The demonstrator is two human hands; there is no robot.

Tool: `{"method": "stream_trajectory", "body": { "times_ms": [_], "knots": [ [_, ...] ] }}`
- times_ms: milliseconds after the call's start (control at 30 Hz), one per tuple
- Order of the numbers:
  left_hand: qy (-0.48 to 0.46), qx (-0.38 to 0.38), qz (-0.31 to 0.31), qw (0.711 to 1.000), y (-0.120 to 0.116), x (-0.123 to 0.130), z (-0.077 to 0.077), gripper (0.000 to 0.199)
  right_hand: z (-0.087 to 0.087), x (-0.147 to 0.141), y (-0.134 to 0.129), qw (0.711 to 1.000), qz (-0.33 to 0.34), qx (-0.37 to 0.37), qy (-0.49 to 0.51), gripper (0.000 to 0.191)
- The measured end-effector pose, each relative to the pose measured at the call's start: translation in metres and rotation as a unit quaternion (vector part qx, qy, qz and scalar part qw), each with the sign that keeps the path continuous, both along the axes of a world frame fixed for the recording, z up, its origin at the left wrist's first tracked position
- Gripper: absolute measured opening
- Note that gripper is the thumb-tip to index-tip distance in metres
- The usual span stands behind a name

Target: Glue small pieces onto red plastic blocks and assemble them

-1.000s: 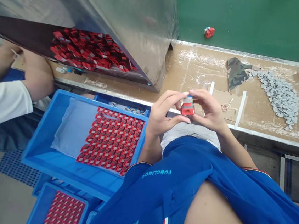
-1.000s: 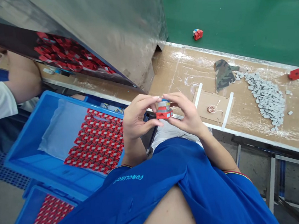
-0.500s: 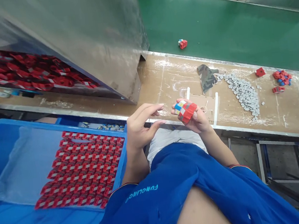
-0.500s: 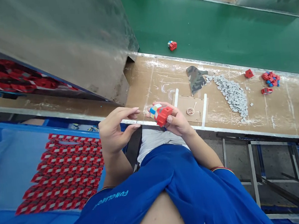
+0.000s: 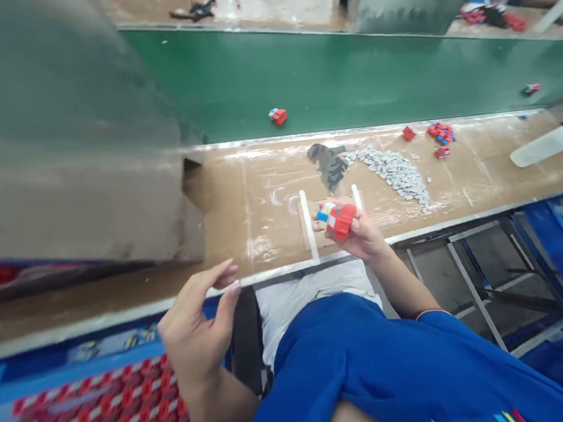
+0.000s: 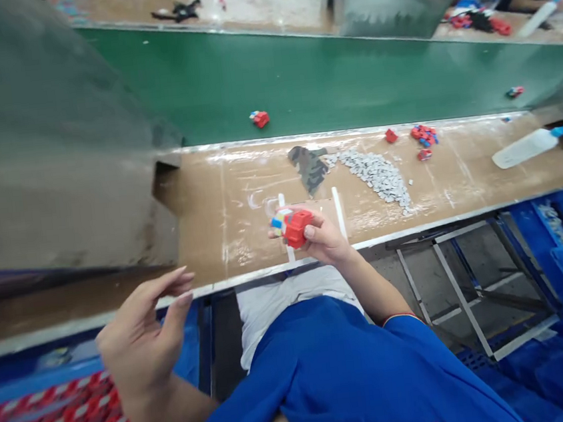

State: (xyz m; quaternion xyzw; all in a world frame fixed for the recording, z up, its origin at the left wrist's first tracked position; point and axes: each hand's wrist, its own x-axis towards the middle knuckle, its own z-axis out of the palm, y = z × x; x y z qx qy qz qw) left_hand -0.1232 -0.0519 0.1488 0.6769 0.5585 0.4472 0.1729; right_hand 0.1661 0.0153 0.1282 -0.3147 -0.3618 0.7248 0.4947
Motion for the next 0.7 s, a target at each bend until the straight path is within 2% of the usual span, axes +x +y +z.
{"method": "stream_trajectory", "body": {
  "times_ms": [100, 200, 300, 367, 500, 600, 700],
  "knots": [
    [0.004, -0.037, 0.01, 0.999, 0.012, -0.004, -0.013, 0.024, 0.003, 0.065, 0.007, 0.979, -0.161, 0.023, -0.119, 0.063],
    [0.02, -0.063, 0.023, 0.998, 0.027, 0.002, -0.019, 0.021, -0.005, 0.134, 0.022, 0.92, -0.266, 0.04, -0.284, 0.058],
    [0.038, -0.067, 0.032, 0.997, 0.041, 0.012, -0.018, 0.018, -0.018, 0.188, 0.057, 0.838, -0.268, 0.055, -0.473, 0.06],
    [0.049, -0.073, 0.037, 0.995, 0.049, 0.017, -0.018, 0.019, -0.027, 0.209, 0.093, 0.803, -0.253, 0.066, -0.535, 0.06],
    [0.08, -0.103, 0.047, 0.99, 0.061, 0.019, -0.032, 0.026, -0.038, 0.216, 0.183, 0.765, -0.205, 0.104, -0.602, 0.05],
    [0.087, -0.14, 0.068, 0.984, 0.067, 0.019, -0.049, 0.032, -0.038, 0.198, 0.249, 0.739, -0.152, 0.148, -0.64, 0.04],
    [0.082, -0.179, 0.1, 0.975, 0.068, 0.022, -0.065, 0.035, -0.029, 0.172, 0.294, 0.719, -0.115, 0.205, -0.655, 0.035]
  ]
}}
